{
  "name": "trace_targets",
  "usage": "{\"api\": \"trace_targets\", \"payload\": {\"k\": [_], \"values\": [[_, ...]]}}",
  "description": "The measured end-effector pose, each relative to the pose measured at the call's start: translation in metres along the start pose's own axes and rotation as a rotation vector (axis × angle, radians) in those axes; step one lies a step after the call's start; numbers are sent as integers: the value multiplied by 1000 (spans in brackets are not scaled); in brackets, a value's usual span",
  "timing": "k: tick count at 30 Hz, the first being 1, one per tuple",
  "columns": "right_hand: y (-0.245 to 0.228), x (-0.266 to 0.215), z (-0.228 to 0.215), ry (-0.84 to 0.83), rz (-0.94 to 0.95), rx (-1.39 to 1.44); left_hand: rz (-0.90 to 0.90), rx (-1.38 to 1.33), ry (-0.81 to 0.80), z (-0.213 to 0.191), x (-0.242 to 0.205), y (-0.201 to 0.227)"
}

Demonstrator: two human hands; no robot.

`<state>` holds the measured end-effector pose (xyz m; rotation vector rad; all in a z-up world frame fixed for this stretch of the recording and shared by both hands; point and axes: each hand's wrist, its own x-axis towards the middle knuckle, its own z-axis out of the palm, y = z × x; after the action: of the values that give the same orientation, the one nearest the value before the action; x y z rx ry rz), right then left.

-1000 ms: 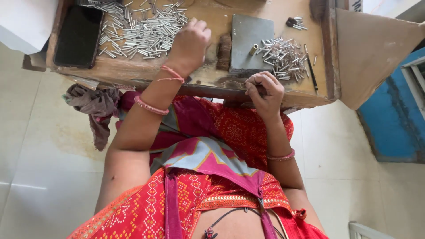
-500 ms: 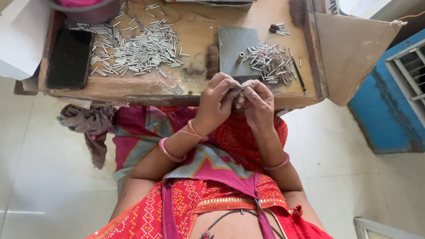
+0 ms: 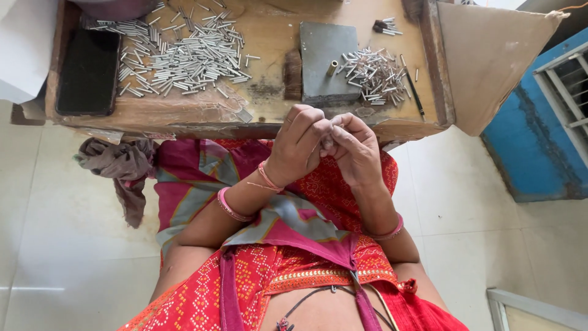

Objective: Assembling small metal pins and tubes manually at a workbench.

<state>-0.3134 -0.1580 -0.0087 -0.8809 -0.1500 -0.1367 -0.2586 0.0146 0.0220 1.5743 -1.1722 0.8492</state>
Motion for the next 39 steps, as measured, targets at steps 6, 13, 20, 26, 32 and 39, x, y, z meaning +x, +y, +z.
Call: {"api": "trace_targets", "payload": {"k": [6,13,20,26,32,39], "values": [[-32,0,-10,-138,71,-212,39,-63,-57,2,0,-4],[-33,0,-4,-84,-161,-254,-487,-539,154,23,-13,-6],[-20,2,-3,-81,-180,-120,-789,-1341,149,33,-22,-11],[-17,1,4,-39,-216,-183,-862,-1354,158,33,-22,-13],[-23,-9,23,46,-439,-693,-784,-1302,138,41,-32,-22],[-34,-14,30,-11,-444,-949,-733,-1219,90,36,-32,-22]]}}
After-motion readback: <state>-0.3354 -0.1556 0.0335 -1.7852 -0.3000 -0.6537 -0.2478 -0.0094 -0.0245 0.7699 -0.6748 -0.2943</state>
